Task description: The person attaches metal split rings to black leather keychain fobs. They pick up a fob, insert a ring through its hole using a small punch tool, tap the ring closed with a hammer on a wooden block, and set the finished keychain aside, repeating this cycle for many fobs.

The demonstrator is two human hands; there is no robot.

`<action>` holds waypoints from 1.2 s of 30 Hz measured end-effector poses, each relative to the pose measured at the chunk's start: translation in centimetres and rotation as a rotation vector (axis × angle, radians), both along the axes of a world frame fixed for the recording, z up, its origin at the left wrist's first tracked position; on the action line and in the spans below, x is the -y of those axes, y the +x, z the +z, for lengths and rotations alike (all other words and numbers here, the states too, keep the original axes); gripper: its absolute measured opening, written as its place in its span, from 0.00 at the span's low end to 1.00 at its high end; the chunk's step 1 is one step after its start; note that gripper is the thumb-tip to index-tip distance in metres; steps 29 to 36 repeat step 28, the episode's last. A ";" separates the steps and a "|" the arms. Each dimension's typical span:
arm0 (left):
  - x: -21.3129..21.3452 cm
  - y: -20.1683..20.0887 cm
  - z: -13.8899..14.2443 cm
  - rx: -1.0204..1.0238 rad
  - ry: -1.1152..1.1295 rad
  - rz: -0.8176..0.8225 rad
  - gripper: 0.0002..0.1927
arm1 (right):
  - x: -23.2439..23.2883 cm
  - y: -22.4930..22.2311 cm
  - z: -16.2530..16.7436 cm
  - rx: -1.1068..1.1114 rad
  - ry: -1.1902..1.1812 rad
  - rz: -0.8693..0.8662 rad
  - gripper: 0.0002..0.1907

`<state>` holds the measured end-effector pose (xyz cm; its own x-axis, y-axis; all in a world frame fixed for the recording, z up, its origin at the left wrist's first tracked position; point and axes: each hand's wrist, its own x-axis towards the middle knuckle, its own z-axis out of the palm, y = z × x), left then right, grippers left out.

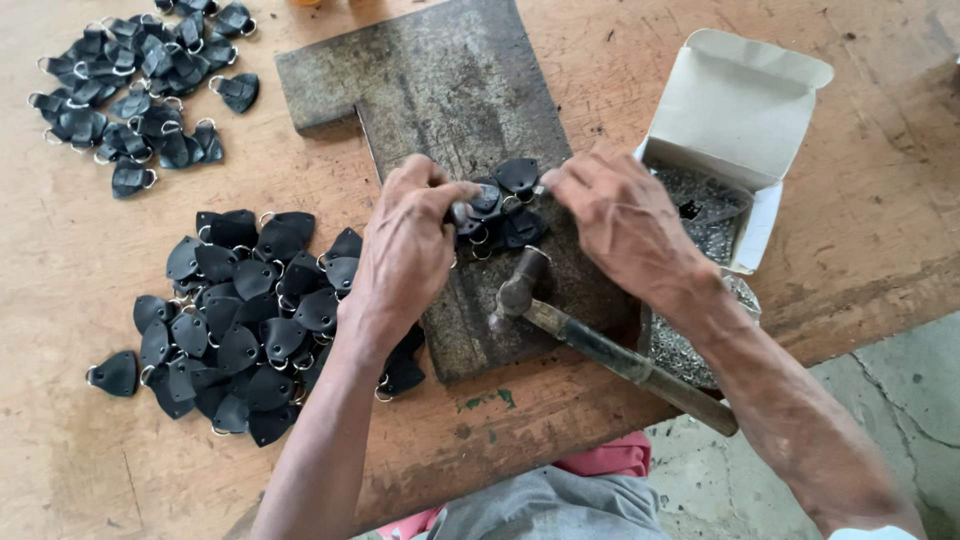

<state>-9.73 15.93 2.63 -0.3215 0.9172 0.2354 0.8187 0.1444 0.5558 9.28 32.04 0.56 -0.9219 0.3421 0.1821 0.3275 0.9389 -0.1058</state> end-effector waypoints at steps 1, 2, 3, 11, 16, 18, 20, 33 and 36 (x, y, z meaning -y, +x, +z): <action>0.2 -0.1 0.0 0.056 -0.024 0.022 0.13 | 0.0 0.2 0.0 -0.016 0.034 -0.008 0.10; 0.2 -0.5 0.0 0.111 -0.043 0.042 0.11 | -0.1 0.4 0.2 0.004 -0.080 -0.023 0.12; 0.2 -0.8 0.1 0.166 -0.064 0.064 0.10 | -0.1 0.9 0.6 0.025 -0.195 -0.037 0.13; -1.6 -1.4 -0.7 0.159 -0.004 -0.039 0.17 | 1.9 -1.7 2.1 0.093 -0.370 0.048 0.26; -1.9 -1.6 -0.9 0.140 0.023 -0.028 0.08 | 1.7 -2.0 2.5 0.066 -0.408 0.038 0.25; -1.9 -1.6 -0.4 0.136 0.078 -0.018 0.06 | 1.6 -1.9 2.7 -0.078 -0.346 0.138 0.22; -0.9 -1.5 0.3 0.367 0.034 0.102 0.06 | 1.5 -1.5 2.8 -0.074 -0.400 0.110 0.17; 2.0 -1.3 1.5 0.216 -0.181 0.072 0.10 | -0.4 -0.7 0.2 -0.097 -0.433 -0.010 0.05; 2.0 -1.3 1.5 0.216 -0.181 0.072 0.10 | -0.4 -0.7 0.2 -0.097 -0.433 -0.010 0.05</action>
